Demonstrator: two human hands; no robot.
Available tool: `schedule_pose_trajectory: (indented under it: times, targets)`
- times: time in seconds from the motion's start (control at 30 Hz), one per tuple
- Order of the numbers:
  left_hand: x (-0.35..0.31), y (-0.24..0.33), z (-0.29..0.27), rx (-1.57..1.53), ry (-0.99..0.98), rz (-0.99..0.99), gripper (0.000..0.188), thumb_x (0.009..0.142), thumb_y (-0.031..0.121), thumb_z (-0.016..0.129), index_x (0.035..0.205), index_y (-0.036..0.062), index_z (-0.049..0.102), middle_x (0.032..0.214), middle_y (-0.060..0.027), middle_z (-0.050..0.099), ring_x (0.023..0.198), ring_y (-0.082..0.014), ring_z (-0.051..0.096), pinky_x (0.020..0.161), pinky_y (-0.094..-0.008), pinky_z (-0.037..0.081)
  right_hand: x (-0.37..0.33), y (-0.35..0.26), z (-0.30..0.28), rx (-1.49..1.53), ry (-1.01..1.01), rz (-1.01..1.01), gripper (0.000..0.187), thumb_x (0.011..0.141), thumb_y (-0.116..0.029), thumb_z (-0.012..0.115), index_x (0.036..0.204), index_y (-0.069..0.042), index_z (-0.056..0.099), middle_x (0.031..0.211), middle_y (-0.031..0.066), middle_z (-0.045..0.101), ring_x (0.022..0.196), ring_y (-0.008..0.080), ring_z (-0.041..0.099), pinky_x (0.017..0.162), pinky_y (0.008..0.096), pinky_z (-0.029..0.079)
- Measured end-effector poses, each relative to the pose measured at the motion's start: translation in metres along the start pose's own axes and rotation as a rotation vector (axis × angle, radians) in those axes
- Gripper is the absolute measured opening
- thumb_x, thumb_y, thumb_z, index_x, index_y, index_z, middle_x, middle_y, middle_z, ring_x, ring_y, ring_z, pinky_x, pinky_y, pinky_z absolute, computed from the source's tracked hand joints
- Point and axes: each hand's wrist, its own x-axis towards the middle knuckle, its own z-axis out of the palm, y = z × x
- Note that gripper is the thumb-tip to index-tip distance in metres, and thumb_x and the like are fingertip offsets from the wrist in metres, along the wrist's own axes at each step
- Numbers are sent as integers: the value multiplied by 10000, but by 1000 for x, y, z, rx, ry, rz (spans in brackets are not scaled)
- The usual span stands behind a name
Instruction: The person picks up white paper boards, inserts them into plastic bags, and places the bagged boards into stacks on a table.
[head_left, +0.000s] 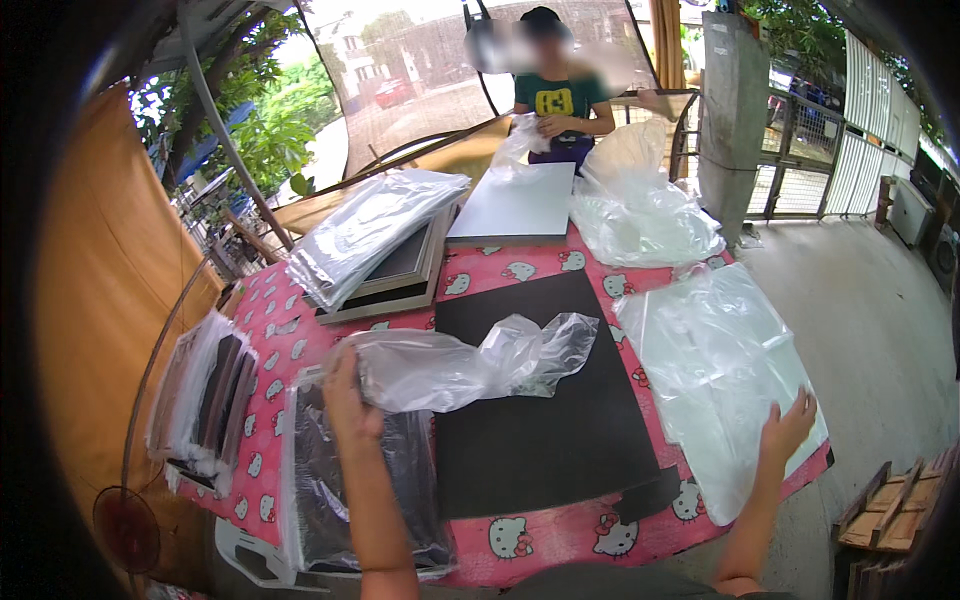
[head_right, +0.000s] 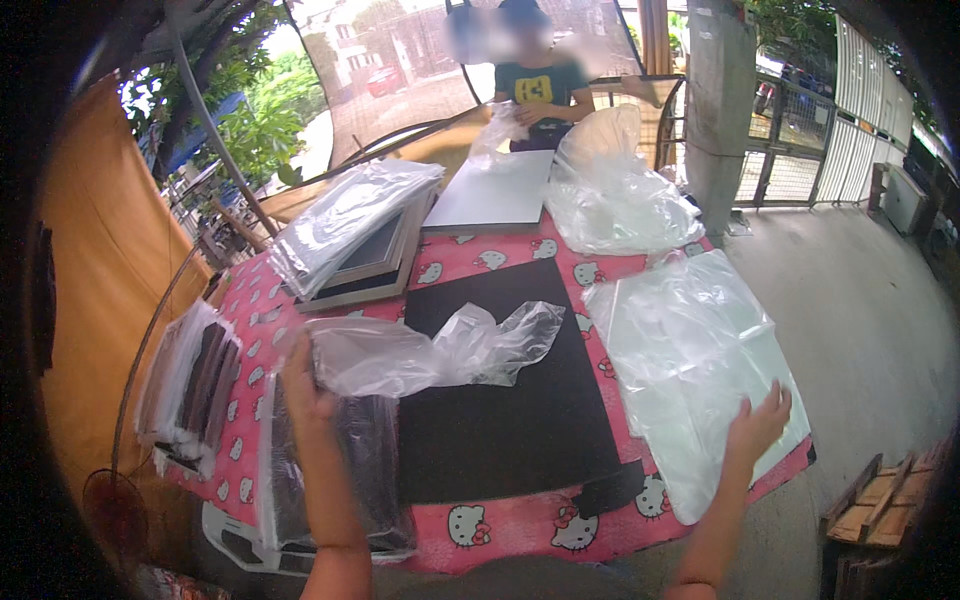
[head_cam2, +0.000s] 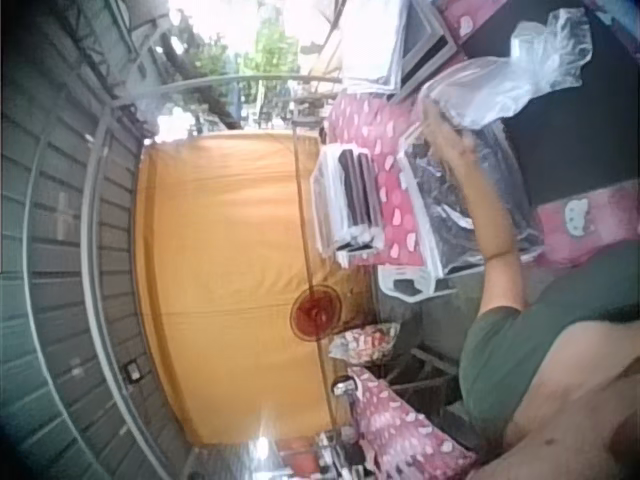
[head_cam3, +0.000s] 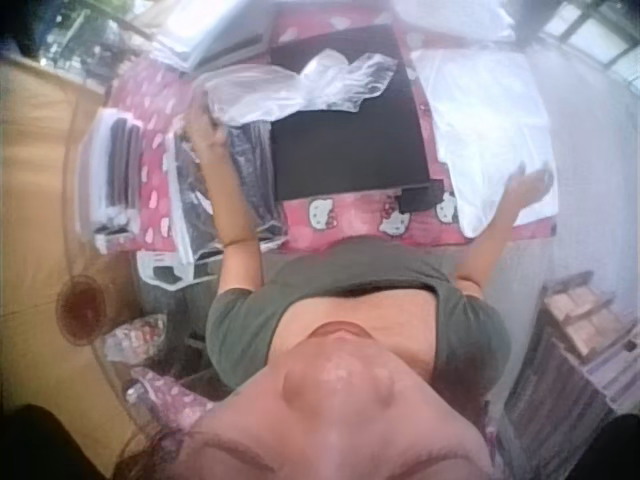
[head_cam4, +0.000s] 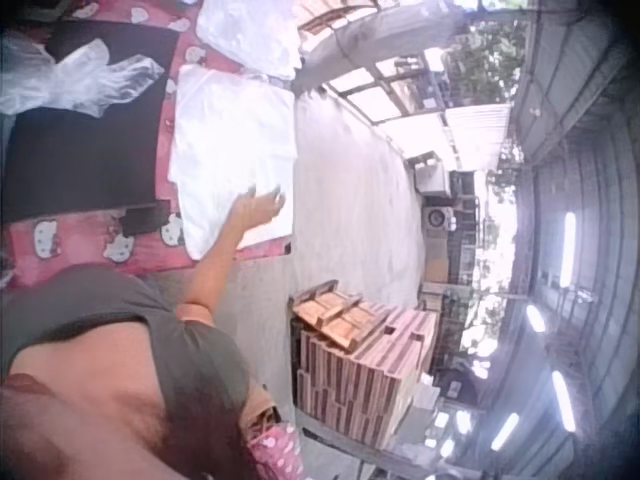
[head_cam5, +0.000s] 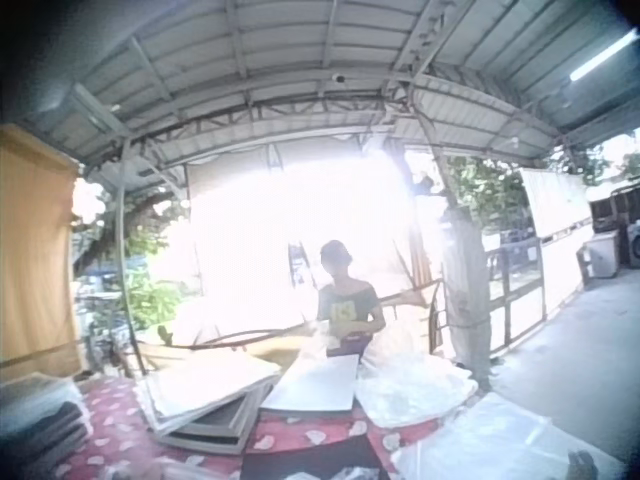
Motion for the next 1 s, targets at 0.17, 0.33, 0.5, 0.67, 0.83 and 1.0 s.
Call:
schedule_pose_trajectory:
  times: [0.17, 0.33, 0.5, 0.67, 0.83, 1.0]
  targets:
    - [-42, -7, 57, -64, -245, -85, 124, 806, 136, 550, 879, 36, 538, 772, -39, 576, 632, -121, 564, 555, -253, 480, -43, -218, -44, 1020, -515, -811, 837, 584, -369, 763, 1240, -31, 369, 1270, 171, 369, 1204, 321, 321, 1006, 403, 241]
    - [-71, 28, 85, -221, -513, -79, 164, 802, 146, 552, 909, 37, 493, 819, -50, 560, 723, -112, 558, 642, -234, 471, -64, -326, -20, 1282, -688, -1064, 789, 610, -403, 732, 1243, -74, 397, 1279, 186, 368, 1170, 322, 365, 962, 413, 287]
    - [-45, 57, 61, -72, -70, 226, 134, 848, 166, 539, 871, 34, 540, 811, -23, 573, 706, -83, 542, 635, -227, 450, -61, -345, 4, 1320, -1273, -731, 297, 704, -184, 684, 945, -25, 610, 877, 97, 587, 759, 141, 550, 671, 275, 442]
    - [-5, 49, 10, 302, -24, 368, 134, 862, 130, 533, 849, 11, 592, 785, 0, 582, 684, -71, 523, 632, -215, 423, -44, -332, -16, 1478, -997, -588, 125, 769, -132, 644, 752, -12, 614, 573, -30, 502, 524, 23, 431, 473, 190, 345]
    - [-6, 32, 35, 94, -2, 476, 138, 853, 139, 549, 860, 7, 589, 826, -16, 590, 695, -95, 552, 685, -222, 452, -22, -317, -26, 1231, -889, -545, 155, 765, -161, 639, 770, -8, 623, 647, 21, 572, 583, 72, 491, 539, 224, 387]
    - [-13, 29, 35, -151, -23, 310, 103, 850, 138, 551, 872, 39, 571, 837, -34, 588, 782, -102, 561, 704, -246, 474, -31, -312, -37, 1303, -792, -486, 107, 752, -109, 632, 809, -18, 634, 668, 30, 603, 593, 89, 523, 562, 248, 415]
